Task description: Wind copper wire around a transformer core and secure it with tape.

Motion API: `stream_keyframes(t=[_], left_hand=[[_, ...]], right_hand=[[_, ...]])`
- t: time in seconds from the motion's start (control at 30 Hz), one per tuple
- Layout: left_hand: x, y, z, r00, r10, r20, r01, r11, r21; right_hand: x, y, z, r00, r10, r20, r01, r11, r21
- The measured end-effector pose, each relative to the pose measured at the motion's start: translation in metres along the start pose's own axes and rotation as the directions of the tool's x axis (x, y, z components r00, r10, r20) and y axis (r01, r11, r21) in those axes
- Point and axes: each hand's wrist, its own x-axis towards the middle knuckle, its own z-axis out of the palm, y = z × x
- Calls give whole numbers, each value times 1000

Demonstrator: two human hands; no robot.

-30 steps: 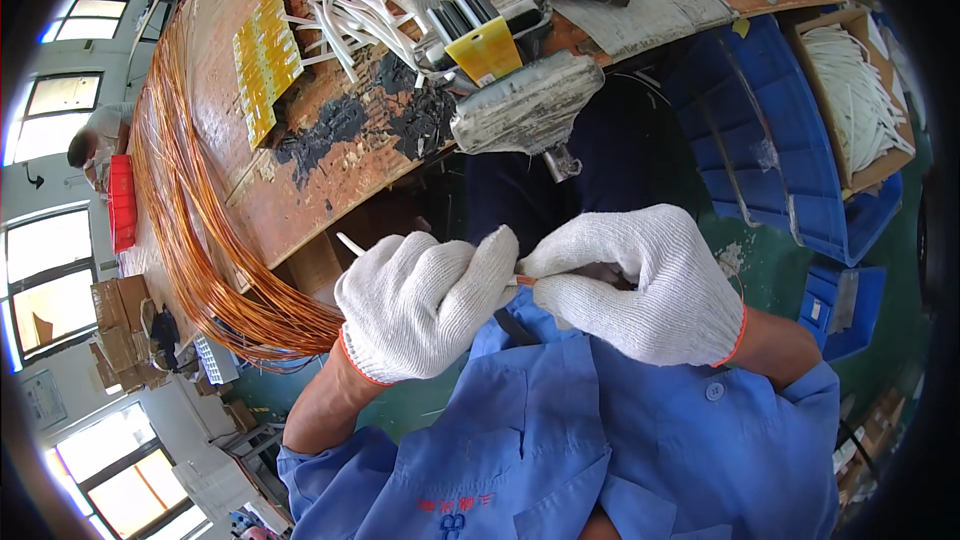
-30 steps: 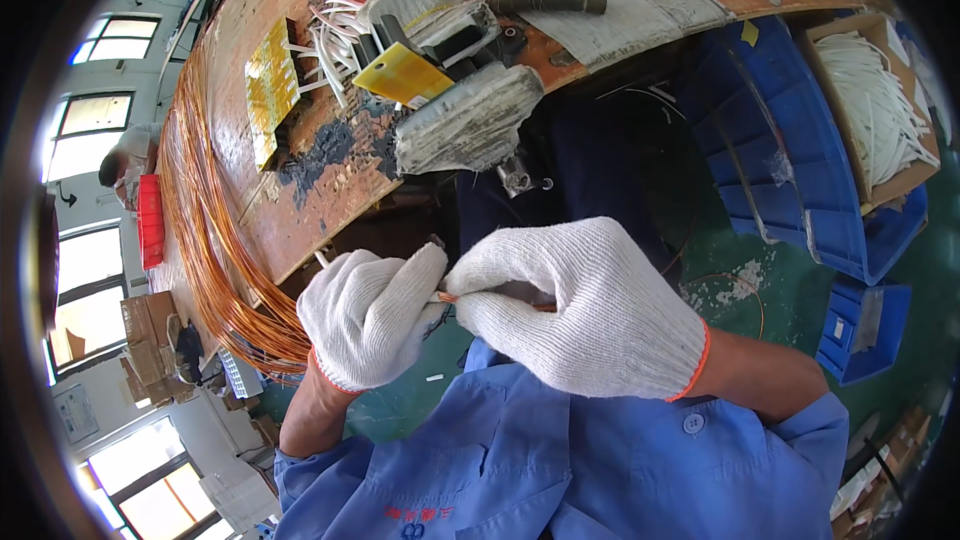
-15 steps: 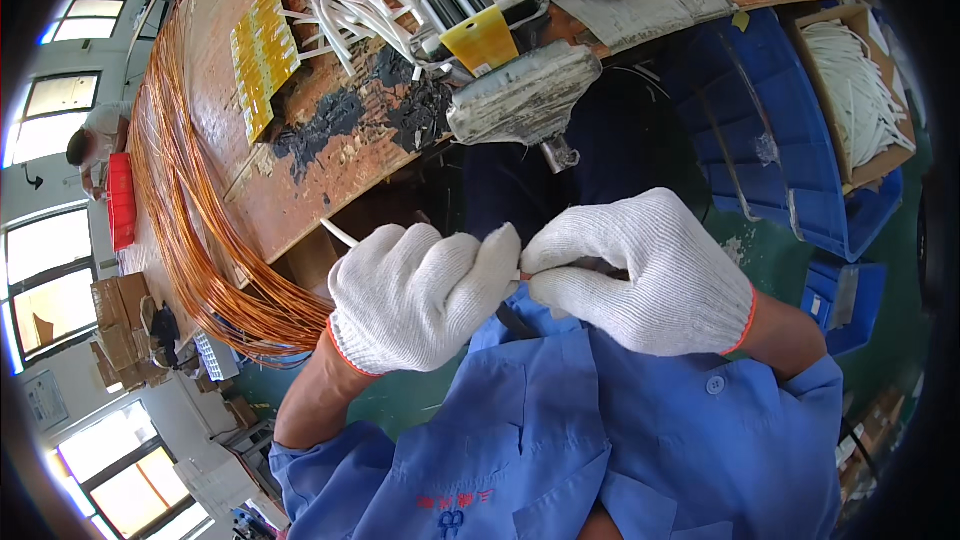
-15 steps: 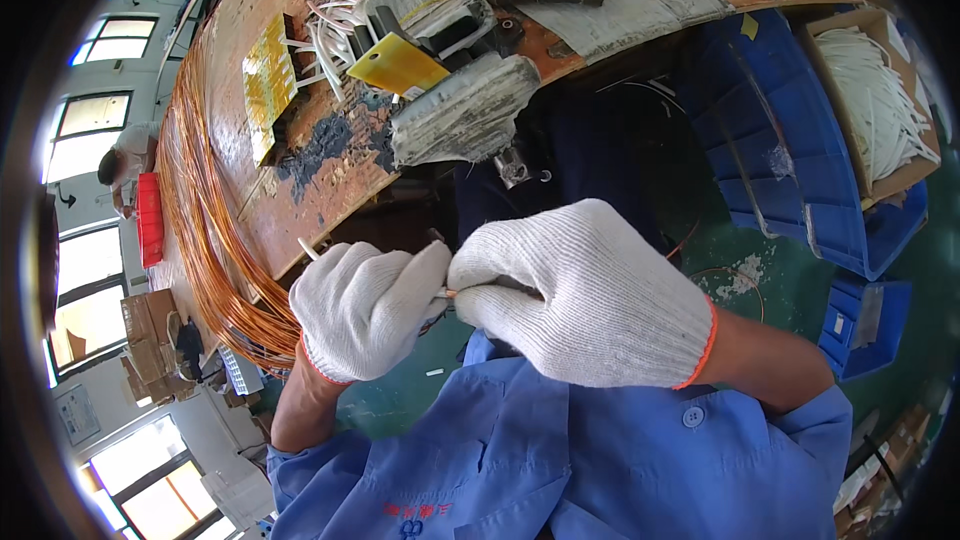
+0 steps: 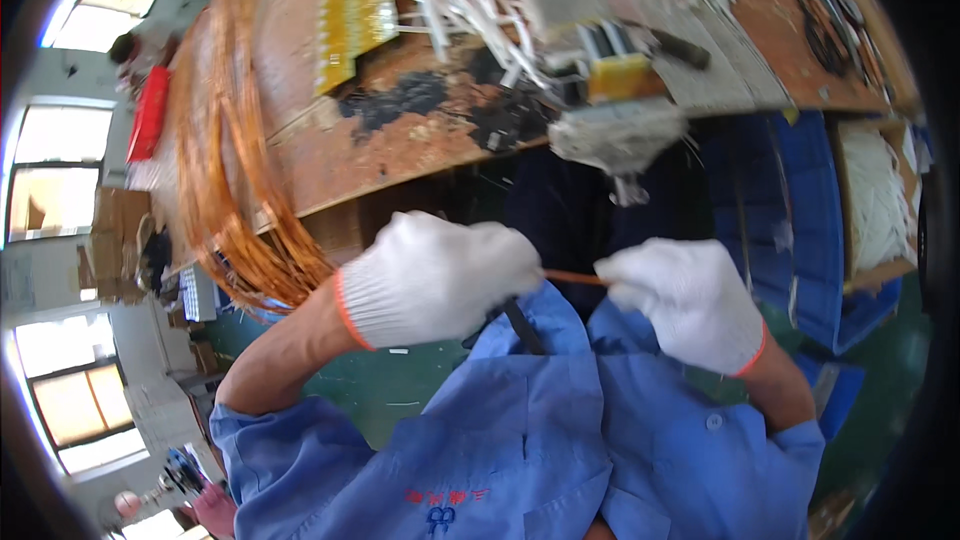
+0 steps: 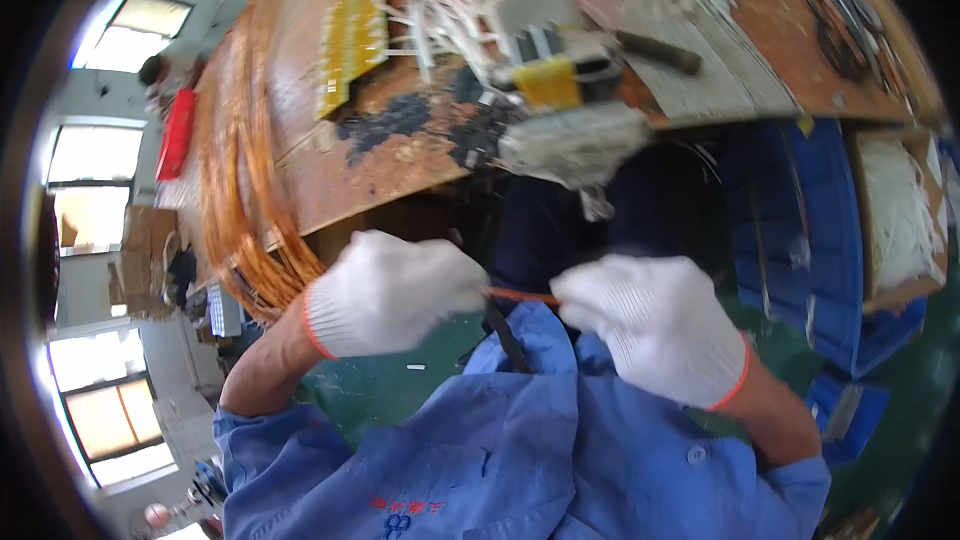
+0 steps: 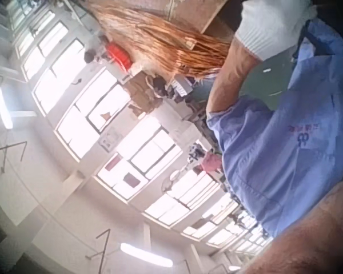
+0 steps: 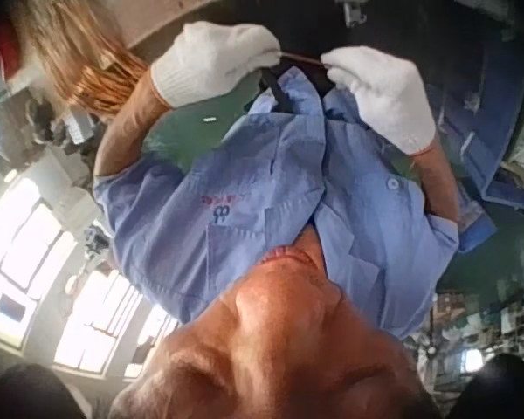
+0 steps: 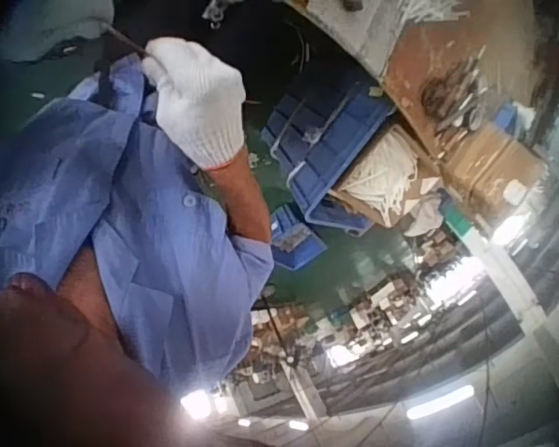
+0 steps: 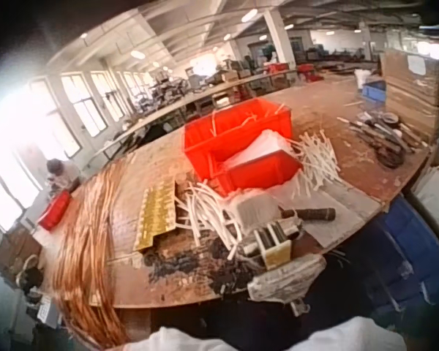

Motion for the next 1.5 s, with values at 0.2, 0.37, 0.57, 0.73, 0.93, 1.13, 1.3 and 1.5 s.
stream_keyframes(t=[0.2, 0.37, 0.57, 0.73, 0.93, 1.13, 1.3, 1.5], left_hand=[[8, 13, -8, 859, -252, 446, 407, 864, -296], [-25, 0, 51, 874, -93, 477, 439, 572, -693], [-36, 16, 54, 886, -156, 438, 412, 699, -585], [-27, 30, 49, 917, -169, 361, 236, 960, -151], [-26, 9, 45, 937, -244, 251, 266, 962, -55], [-20, -9, 19, 973, -172, 156, 177, 984, -16], [12, 8, 27, 995, 26, 95, -35, 995, 96], [34, -7, 6, 993, 4, -117, 34, 948, 315]], right_hand=[[-15, -4, 26, 991, -129, -30, 121, 975, -185], [-28, -10, 37, 946, -304, 111, 323, 901, -288], [-20, -12, 42, 990, -82, 111, 75, 995, 63], [-20, -12, 54, 931, 220, 292, -305, 908, 287], [-17, -10, 54, 998, 5, 61, -13, 992, 126], [-31, 4, 37, 980, 191, 52, -197, 966, 164], [-11, -3, 57, 996, 19, -92, -17, 1000, 22], [-35, 15, 20, 957, 248, -153, -247, 969, 21]])
